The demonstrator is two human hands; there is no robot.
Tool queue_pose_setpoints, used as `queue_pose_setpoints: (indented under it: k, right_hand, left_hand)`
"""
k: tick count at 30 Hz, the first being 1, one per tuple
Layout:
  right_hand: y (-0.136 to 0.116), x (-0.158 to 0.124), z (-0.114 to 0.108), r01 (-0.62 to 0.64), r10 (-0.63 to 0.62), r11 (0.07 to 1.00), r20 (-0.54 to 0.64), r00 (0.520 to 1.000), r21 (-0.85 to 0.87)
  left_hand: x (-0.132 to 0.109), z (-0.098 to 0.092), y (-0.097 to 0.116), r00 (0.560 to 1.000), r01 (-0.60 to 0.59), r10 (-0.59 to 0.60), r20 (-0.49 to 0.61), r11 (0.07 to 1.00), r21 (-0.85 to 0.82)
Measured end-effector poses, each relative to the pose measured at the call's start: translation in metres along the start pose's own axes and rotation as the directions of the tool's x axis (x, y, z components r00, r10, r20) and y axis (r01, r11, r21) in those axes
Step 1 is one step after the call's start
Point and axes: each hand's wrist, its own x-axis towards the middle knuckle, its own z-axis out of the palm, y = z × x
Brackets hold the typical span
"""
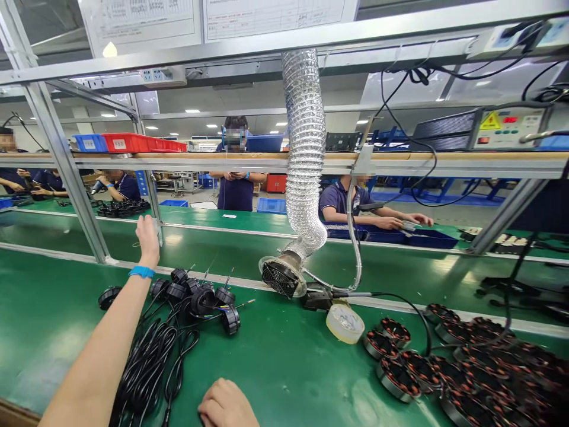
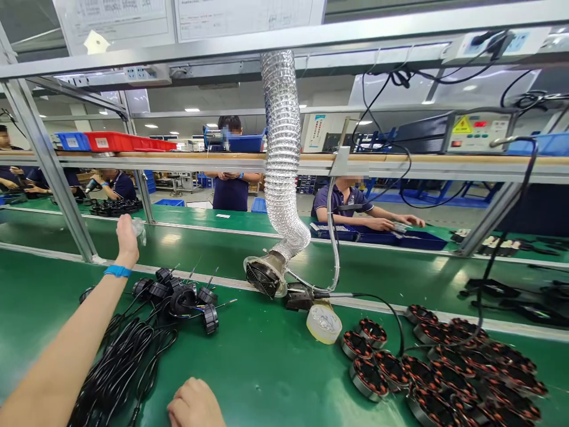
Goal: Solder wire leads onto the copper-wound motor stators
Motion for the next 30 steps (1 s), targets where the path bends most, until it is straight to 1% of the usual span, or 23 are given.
queue_pose_setpoints:
  k: [1,2,4,6,7,8,9,10,12,14,16,17,19,21,23,25,28,30]
  right_hand:
    - [0.001,-0.001,0.004,0.025,-0.026,0.999,-0.024,0.999,-0.025]
    - [0.001,-0.002,0.006,0.029,-0.032,0.999,-0.053,0.998,-0.044]
    - [0.002,-0.004,0.009,0.028,-0.036,0.997,-0.102,0.994,-0.072]
    - [0.002,-0.005,0.008,0.046,-0.059,0.994,-0.13,0.99,-0.101]
    - [0.002,-0.005,0.008,0.053,-0.068,0.992,-0.134,0.989,-0.112]
    - [0.001,-0.005,0.008,0.057,-0.072,0.991,-0.129,0.989,-0.117]
    - [0.001,-0.006,0.009,0.058,-0.073,0.991,-0.124,0.99,-0.118]
    - [0.0,-0.006,0.01,0.056,-0.07,0.992,-0.118,0.991,-0.115]
    - [-0.001,-0.006,0.015,0.051,-0.061,0.994,-0.102,0.993,-0.096]
    - [-0.006,-0.006,0.022,0.049,-0.053,0.996,-0.067,0.996,-0.073]
    - [-0.013,-0.004,0.028,0.047,-0.047,0.998,-0.004,0.999,-0.05]
    - [-0.018,-0.003,0.031,0.043,-0.042,0.998,0.037,0.998,-0.037]
    - [-0.027,-0.001,0.032,0.03,-0.028,1.0,0.122,0.992,-0.009]
    - [-0.035,0.001,0.029,0.014,-0.019,1.0,0.188,0.982,0.025]
    - [-0.038,0.001,0.022,0.005,-0.017,0.998,0.221,0.975,0.057]
    - [-0.038,0.001,0.015,-0.008,-0.013,0.996,0.249,0.968,0.083]
    - [-0.035,0.001,0.007,-0.027,0.0,0.995,0.277,0.961,0.095]
    - [-0.035,0.002,0.004,-0.035,0.007,0.995,0.283,0.959,0.094]
  left_hand:
    - [0.001,-0.002,-0.004,1.0,-0.015,0.013,0.022,0.997,0.07]
    - [-0.003,-0.008,-0.008,0.997,-0.048,0.039,0.067,0.99,0.131]
    - [-0.023,-0.027,-0.017,0.974,-0.162,0.111,0.198,0.951,0.262]
    - [-0.051,-0.054,-0.028,0.917,-0.304,0.154,0.367,0.865,0.398]
    - [-0.066,-0.07,-0.035,0.873,-0.368,0.134,0.469,0.813,0.452]
    - [-0.08,-0.086,-0.043,0.824,-0.414,0.08,0.561,0.761,0.5]
    - [-0.095,-0.102,-0.051,0.785,-0.434,0.0,0.62,0.714,0.549]
    - [-0.109,-0.118,-0.06,0.765,-0.429,-0.085,0.638,0.672,0.604]
    - [-0.135,-0.143,-0.077,0.745,-0.382,-0.235,0.624,0.617,0.688]
    - [-0.158,-0.158,-0.089,0.722,-0.352,-0.315,0.616,0.599,0.719]
    - [-0.173,-0.164,-0.095,0.72,-0.337,-0.328,0.612,0.605,0.721]
    - [-0.178,-0.165,-0.095,0.728,-0.333,-0.317,0.608,0.611,0.718]
    - [-0.181,-0.164,-0.09,0.737,-0.342,-0.278,0.616,0.633,0.694]
    - [-0.18,-0.161,-0.083,0.725,-0.371,-0.235,0.647,0.658,0.655]
    - [-0.178,-0.16,-0.076,0.726,-0.384,-0.202,0.657,0.674,0.632]
    - [-0.179,-0.16,-0.072,0.741,-0.374,-0.183,0.646,0.687,0.623]
    - [-0.183,-0.163,-0.072,0.761,-0.359,-0.148,0.632,0.715,0.6]
    - [-0.181,-0.167,-0.073,0.768,-0.351,-0.15,0.623,0.715,0.604]
